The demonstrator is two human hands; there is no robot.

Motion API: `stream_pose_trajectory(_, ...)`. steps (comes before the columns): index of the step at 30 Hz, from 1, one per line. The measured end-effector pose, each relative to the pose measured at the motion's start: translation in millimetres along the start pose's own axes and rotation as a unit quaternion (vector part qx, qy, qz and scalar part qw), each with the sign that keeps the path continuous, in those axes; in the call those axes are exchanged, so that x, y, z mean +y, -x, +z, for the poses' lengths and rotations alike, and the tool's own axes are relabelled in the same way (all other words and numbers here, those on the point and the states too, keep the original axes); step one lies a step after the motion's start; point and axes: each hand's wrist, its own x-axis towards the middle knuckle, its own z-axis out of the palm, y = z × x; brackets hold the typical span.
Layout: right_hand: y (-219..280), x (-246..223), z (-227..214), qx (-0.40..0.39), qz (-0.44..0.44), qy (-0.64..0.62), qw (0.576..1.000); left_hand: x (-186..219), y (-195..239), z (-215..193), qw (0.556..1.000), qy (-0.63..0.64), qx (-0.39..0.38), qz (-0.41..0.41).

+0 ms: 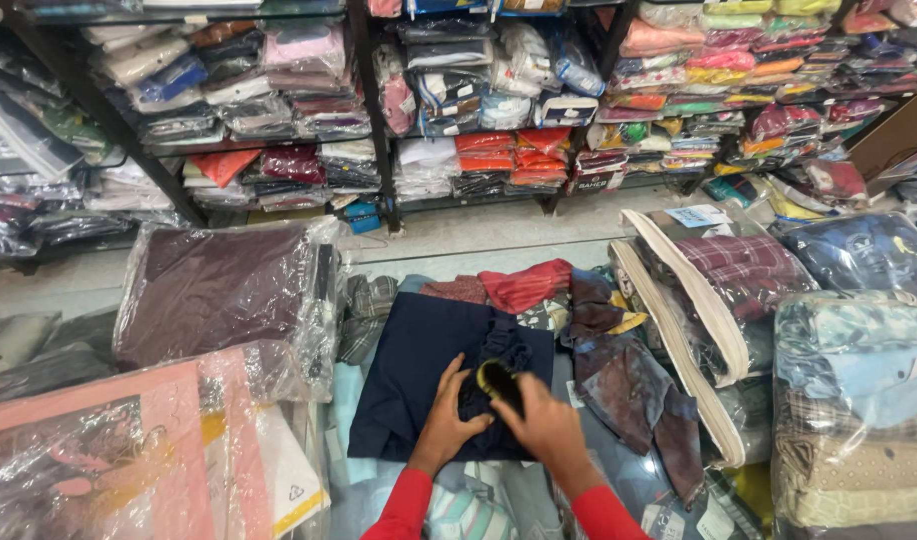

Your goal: The person removes several folded garments from plastic packaging, uses a yellow lint brush to clean the surface of each item, then folds and repacks them. The person handles multiple shirts and pants on a glass counter in a retail clothing store.

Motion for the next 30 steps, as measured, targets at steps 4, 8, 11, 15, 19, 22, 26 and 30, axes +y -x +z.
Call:
stream_pose_trajectory(4,-1.4,-10.9,1.6,0.082,0.155,-0.008,0.984,-2.4,1.5,-6.8,0.999,0.012,-0.006,-0.040)
stream_pose_trajectory(8,13.4,-12.8,4.2,0.041,-0.136,-0.083,0.986,-3.7,-0.2,3.7,0.999,0.010,-0.012,-0.046)
stream_pose_trajectory(11,10.3,-11.1,3.7,0.002,-0.020,0.021,1.000,-4.5,2.6,-1.2,0.999,0.022,-0.005,-0.032)
stream_pose_trajectory(15,-7.0,-2.6,-13.8,0.054,0.221,-0.079,0.971,4.1,0.7,-3.4,0.998,0.007,-0.018,-0.062)
stream_pose_trajectory(19,3.5,-7.9,-18.6,0.035,-0.022,-0.120,0.992,11.4,-2.3,-5.0,0.998,0.029,-0.019,-0.051)
stream_pose_trajectory(22,5.7,-7.7,-15.9,-0.059,-0.090,-0.071,0.992,11.8,-0.1,-8.6,0.996,0.048,-0.022,-0.072)
stream_pose_trajectory(26,-8.8,3.3,-17.1,0.007,0.214,-0.081,0.973,10.0,-4.4,-5.9,0.998,0.021,-0.024,-0.059)
stream_pose_trajectory(30,3.9,-7.8,-10.8,0.071,0.069,-0.128,0.987,5.4,-2.9,-8.8,0.998,0.029,-0.029,-0.047)
